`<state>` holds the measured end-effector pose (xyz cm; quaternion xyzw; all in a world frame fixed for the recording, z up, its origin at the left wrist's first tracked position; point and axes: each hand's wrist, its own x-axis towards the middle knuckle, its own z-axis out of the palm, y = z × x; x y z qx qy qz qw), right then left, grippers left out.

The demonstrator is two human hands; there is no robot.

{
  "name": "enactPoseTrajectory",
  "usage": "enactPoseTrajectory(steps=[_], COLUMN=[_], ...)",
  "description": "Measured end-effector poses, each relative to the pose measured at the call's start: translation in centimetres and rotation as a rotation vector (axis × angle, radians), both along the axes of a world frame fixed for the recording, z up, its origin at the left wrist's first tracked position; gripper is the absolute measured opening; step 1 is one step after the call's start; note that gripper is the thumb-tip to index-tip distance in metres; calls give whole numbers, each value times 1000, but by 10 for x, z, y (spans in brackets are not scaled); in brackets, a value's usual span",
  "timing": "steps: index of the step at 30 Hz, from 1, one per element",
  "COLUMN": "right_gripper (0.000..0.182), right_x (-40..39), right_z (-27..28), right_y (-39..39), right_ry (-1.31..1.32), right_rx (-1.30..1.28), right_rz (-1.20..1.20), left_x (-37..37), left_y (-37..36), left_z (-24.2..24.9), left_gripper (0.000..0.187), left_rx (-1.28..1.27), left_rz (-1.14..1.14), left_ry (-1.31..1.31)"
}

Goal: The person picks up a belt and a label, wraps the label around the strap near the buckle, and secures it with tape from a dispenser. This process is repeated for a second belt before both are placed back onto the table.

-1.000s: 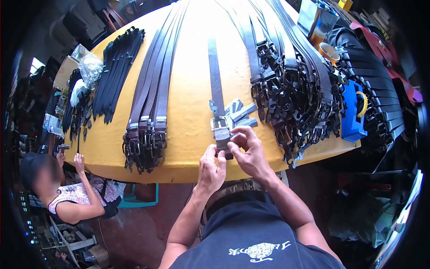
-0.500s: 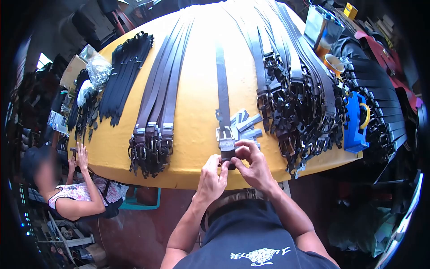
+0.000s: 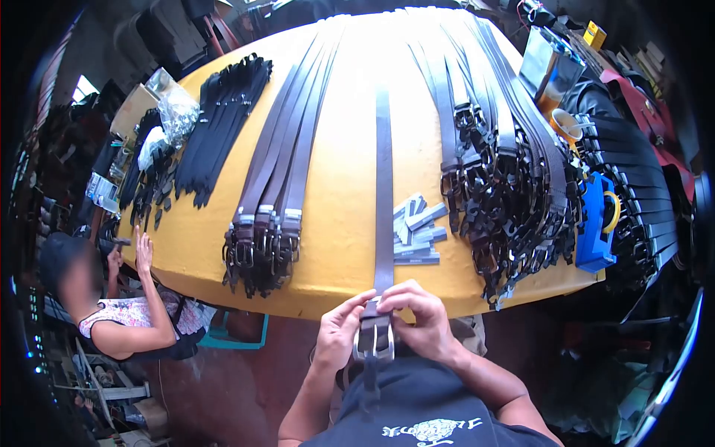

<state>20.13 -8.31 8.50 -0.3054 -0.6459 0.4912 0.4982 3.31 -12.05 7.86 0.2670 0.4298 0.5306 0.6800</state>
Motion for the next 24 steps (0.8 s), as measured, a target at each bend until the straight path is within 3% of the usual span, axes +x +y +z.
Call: enactPoseTrajectory(steps=[2, 6, 8, 9, 12, 13, 17, 24], right_gripper=[30, 32, 32, 31, 32, 47, 56, 49], right_x=[-1, 8, 13, 17, 20, 24, 26, 26], right_z=[-7, -33, -46, -49, -38, -42, -41, -54], right_y=[-21, -47, -56, -56, -59, -54, -40, -38], right_ry=[-8, -152, 15, 56, 289, 268, 390, 524], right_rx=[-25, -118, -392, -333, -733, -706, -850, -926], right_rz=[-19, -16, 95, 144, 112, 190, 287, 342], left_x=[-7, 4, 8, 10, 15, 14, 18, 18], left_y=[-12, -27, -35, -36, -37, -36, -36, -39], left_z=[-19, -36, -57, -58, -58, -61, -66, -74], left_gripper=[34, 36, 36, 34, 31, 30, 26, 42], left_rx=[19, -30, -97, -102, -80, -55, 38, 107], left_rz=[-23, 35, 85, 102, 129, 125, 134, 37], left_ry=[-210, -114, -102, -105, -113, -114, -203, -313])
